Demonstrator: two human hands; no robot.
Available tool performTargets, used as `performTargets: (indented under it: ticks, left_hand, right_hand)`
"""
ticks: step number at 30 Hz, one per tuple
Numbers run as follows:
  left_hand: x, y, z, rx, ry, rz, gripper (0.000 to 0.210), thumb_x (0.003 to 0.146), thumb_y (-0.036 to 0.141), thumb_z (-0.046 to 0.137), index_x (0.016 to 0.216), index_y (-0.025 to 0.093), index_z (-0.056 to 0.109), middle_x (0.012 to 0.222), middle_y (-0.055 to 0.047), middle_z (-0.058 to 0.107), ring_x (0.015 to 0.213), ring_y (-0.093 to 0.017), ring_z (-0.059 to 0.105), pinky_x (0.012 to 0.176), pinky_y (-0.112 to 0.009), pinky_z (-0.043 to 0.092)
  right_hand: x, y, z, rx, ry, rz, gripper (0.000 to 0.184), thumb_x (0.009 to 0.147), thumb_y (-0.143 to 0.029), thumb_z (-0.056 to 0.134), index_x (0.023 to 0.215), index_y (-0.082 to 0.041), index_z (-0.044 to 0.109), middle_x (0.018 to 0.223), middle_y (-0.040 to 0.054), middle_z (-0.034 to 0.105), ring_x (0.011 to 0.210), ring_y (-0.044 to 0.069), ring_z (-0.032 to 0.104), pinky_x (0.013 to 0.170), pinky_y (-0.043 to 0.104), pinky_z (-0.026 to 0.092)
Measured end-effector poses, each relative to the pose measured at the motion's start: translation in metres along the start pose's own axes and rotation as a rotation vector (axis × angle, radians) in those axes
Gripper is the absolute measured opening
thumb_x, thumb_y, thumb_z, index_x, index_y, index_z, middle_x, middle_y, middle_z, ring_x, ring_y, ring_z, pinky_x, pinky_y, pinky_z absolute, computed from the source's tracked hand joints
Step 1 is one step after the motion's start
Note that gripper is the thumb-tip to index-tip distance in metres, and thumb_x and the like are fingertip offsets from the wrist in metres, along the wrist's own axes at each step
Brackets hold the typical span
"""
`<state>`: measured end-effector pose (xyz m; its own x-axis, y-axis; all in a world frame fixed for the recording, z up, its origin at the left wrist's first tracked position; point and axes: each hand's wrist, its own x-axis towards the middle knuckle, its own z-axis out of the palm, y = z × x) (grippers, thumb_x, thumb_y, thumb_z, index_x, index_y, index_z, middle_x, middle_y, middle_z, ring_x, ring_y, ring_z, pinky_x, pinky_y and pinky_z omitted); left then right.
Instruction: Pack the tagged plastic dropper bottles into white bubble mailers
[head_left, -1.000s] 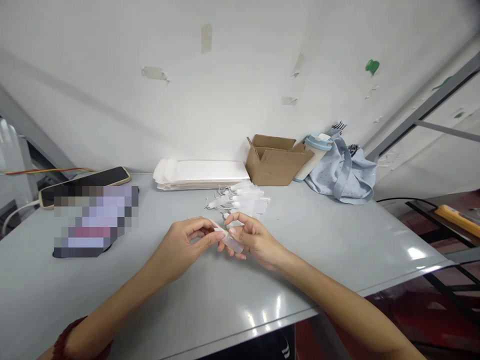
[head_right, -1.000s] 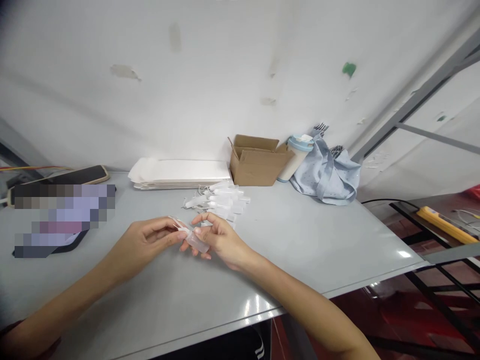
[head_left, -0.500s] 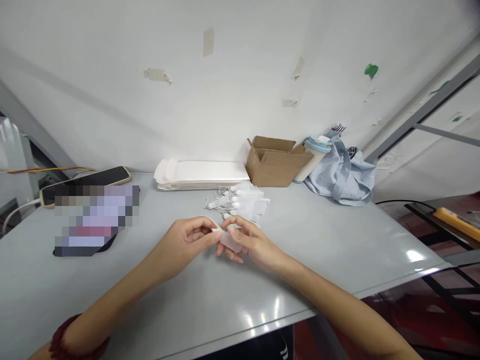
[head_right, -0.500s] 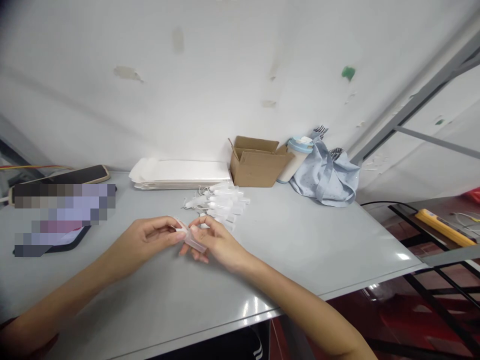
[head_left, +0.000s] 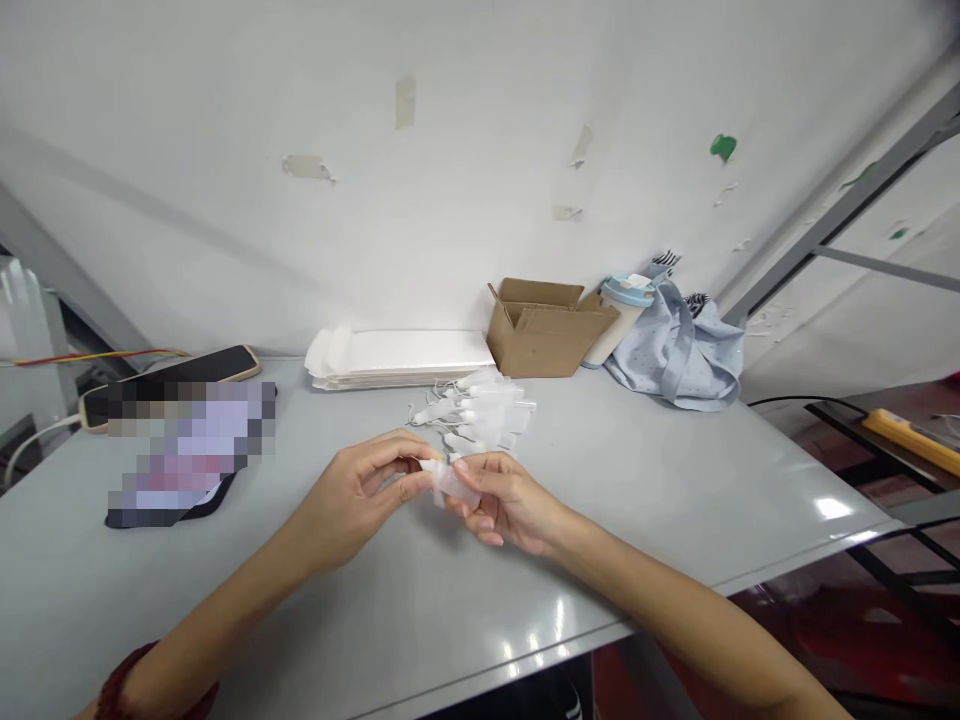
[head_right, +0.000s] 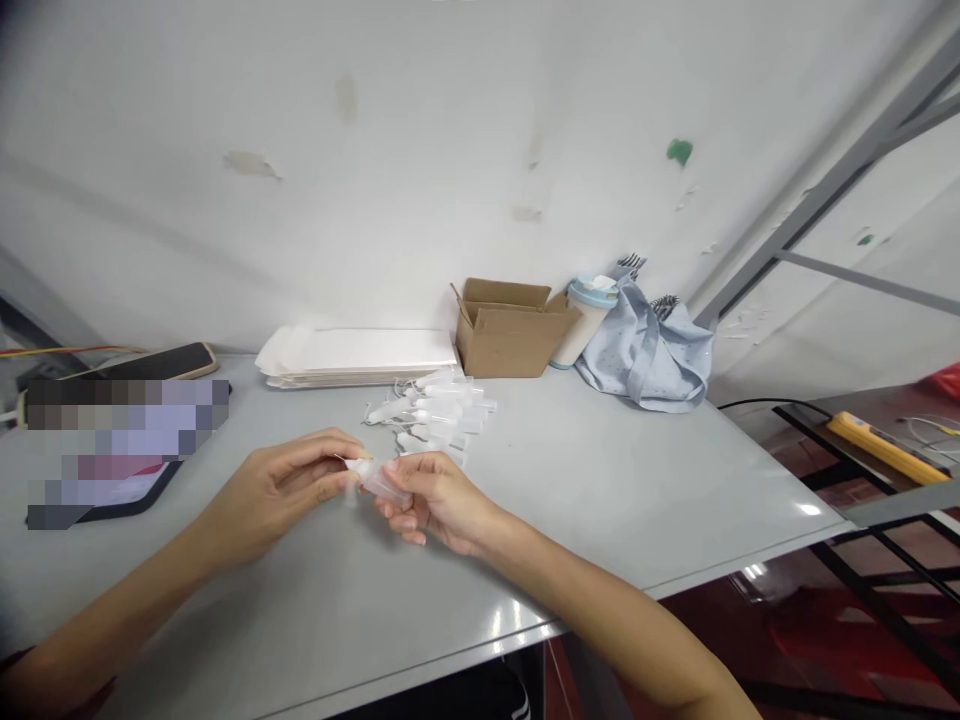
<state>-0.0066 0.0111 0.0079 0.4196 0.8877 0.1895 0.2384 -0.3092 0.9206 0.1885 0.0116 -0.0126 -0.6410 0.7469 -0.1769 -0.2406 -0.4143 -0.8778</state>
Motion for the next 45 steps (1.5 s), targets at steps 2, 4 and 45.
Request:
performTargets:
  ticks: [2,4,45]
  left_hand:
    - [0.0,0.002,-0.001,0.02,-0.006,-0.022,0.019,0.085,0.038,0.057,0.088,0.021,0.066,0.09,-0.002,0.066,0.085,-0.016,0.06,0.076,-0.023,0.05]
    - [0.0,0.002,-0.002,0.072,-0.01,-0.076,0.025,0.087,0.042,0.053,0.083,0.021,0.066,0.082,-0.001,0.065,0.078,-0.016,0.059,0.07,-0.023,0.049]
    - [-0.012,-0.009,0.022,0.515,-0.088,0.226,0.024,0.092,0.028,0.044,0.07,0.019,0.048,0.06,0.003,0.05,0.053,-0.011,0.045,0.052,-0.022,0.036]
  right_hand:
    - [0.0,0.001,0.002,-0.171,0.068,-0.116,0.034,0.084,-0.046,0.058,0.074,-0.014,0.058,0.063,-0.0022,0.053,0.041,0.004,0.038,0.036,0.019,0.03]
    - [-0.001,0.003,0.005,-0.414,0.181,-0.241,0.029,0.086,-0.043,0.056,0.083,-0.015,0.06,0.065,-0.0017,0.056,0.044,0.006,0.042,0.041,0.02,0.034]
    - [0.001,-0.008,0.0,-0.321,0.139,0.115,0.041,0.088,-0.048,0.05,0.06,-0.02,0.038,0.043,-0.0115,0.022,0.039,0.004,0.014,0.037,0.019,0.011]
